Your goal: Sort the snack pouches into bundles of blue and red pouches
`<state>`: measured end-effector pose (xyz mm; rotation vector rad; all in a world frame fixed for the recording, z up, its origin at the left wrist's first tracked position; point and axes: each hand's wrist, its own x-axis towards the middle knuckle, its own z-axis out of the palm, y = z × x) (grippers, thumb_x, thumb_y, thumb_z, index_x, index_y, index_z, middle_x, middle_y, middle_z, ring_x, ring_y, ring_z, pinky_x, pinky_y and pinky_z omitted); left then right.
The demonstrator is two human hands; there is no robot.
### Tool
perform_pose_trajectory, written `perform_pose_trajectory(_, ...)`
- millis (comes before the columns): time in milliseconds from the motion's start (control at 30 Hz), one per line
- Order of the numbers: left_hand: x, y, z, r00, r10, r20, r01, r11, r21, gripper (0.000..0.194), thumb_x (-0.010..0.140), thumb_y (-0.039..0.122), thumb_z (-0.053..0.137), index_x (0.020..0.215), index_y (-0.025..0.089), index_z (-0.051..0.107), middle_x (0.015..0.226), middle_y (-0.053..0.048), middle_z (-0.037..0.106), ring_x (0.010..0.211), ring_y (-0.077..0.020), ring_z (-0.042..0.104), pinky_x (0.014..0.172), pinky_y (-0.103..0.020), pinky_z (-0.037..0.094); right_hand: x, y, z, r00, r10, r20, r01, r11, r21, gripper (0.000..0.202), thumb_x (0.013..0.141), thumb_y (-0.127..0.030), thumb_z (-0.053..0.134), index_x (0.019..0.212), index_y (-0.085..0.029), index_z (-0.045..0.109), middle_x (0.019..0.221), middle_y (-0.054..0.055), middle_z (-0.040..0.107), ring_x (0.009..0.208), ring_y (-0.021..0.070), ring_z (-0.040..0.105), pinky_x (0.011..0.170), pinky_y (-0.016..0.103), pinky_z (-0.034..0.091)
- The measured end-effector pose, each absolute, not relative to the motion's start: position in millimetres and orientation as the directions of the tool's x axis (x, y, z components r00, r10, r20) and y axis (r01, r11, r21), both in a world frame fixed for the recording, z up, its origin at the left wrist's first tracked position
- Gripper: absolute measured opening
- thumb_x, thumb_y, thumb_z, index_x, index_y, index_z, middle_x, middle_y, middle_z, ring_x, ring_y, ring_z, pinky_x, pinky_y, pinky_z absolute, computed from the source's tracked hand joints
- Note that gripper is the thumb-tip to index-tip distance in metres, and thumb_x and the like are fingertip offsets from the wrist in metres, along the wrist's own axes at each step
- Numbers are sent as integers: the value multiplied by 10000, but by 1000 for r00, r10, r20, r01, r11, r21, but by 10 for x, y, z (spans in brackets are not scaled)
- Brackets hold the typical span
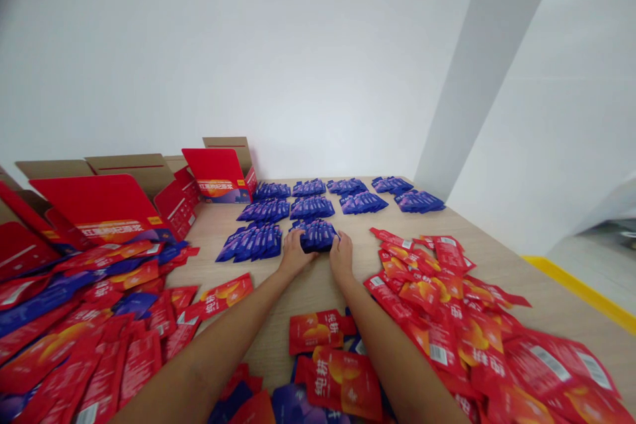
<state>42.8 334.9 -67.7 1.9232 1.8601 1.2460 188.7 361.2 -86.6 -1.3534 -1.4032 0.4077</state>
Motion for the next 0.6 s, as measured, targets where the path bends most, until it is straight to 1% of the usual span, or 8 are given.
perform_pose_trajectory(100, 422, 3341, -659, -149, 893, 424, 729, -190, 657, 666, 558, 287, 760, 1144, 167, 465, 1298, -158, 423, 1265, -319, 360, 1031, -466, 300, 1881, 3633, -882, 268, 862, 430, 499, 257, -827, 459, 874, -339, 272, 1175, -92, 516, 1177, 207, 566, 1136, 263, 498, 999, 445, 354)
perform_pose_trajectory(167, 431, 3314, -634, -158, 890, 428, 719, -193, 667, 683, 570, 320, 758, 1163, 165, 457, 1330, -165, 392, 1287, -333, 333, 1049, -483, 273, 1878, 3649, -884, 278, 864, 419, 509, 237, -828, 468, 871, -320, 265, 1211, -86, 487, 1206, 216, 551, 1166, 271, 482, 1005, 460, 348)
perform_pose_trajectory(233, 458, 3248, -592, -169, 889, 426, 704, -194, 683, 727, 566, 301, 757, 1199, 148, 435, 1372, -189, 341, 1317, -355, 287, 1067, -505, 238, 1878, 3663, -870, 283, 868, 408, 520, 219, -826, 478, 868, -306, 263, 1245, -87, 459, 1229, 215, 541, 1191, 270, 470, 1010, 465, 346)
perform_pose_trajectory(300, 497, 3120, -530, -162, 893, 421, 684, -206, 700, 768, 562, 234, 741, 1243, 124, 402, 1407, -213, 288, 1346, -368, 232, 1080, -519, 211, 1888, 3668, -839, 284, 875, 393, 533, 197, -823, 496, 865, -298, 257, 1271, -79, 438, 1245, 214, 536, 1211, 266, 461, 1017, 460, 347)
perform_pose_trajectory(367, 521, 2908, -456, -106, 900, 423, 655, -257, 711, 778, 573, 169, 700, 1279, 119, 377, 1429, -215, 261, 1363, -356, 206, 1090, -522, 199, 1908, 3653, -796, 276, 888, 368, 551, 167, -818, 520, 860, -291, 253, 1290, -50, 419, 1262, 227, 524, 1232, 272, 450, 1025, 460, 345)
perform_pose_trajectory(433, 489, 2604, -376, -9, 907, 421, 617, -326, 716, 752, 601, 147, 658, 1297, 120, 376, 1431, -208, 273, 1363, -330, 224, 1098, -509, 208, 1939, 3610, -754, 255, 907, 335, 573, 137, -808, 548, 853, -290, 257, 1309, -17, 393, 1278, 245, 509, 1254, 289, 432, 1030, 476, 340)
perform_pose_trajectory(533, 273, 2013, -252, 144, 915, 377, 567, -388, 726, 690, 651, 176, 631, 1304, 135, 413, 1418, -190, 330, 1336, -293, 303, 1102, -462, 249, 2002, 3490, -711, 188, 937, 294, 622, 118, -774, 590, 844, -302, 276, 1332, 22, 348, 1303, 272, 481, 1283, 319, 398, 1034, 501, 329)
perform_pose_trajectory(600, 3, 1600, -158, 202, 927, 315, 570, -373, 732, 647, 682, 206, 625, 1303, 154, 447, 1417, -176, 361, 1326, -289, 328, 1100, -430, 268, 2055, 3388, -691, 118, 953, 280, 667, 133, -733, 610, 835, -302, 293, 1332, 49, 333, 1310, 292, 466, 1288, 337, 389, 1036, 512, 321)
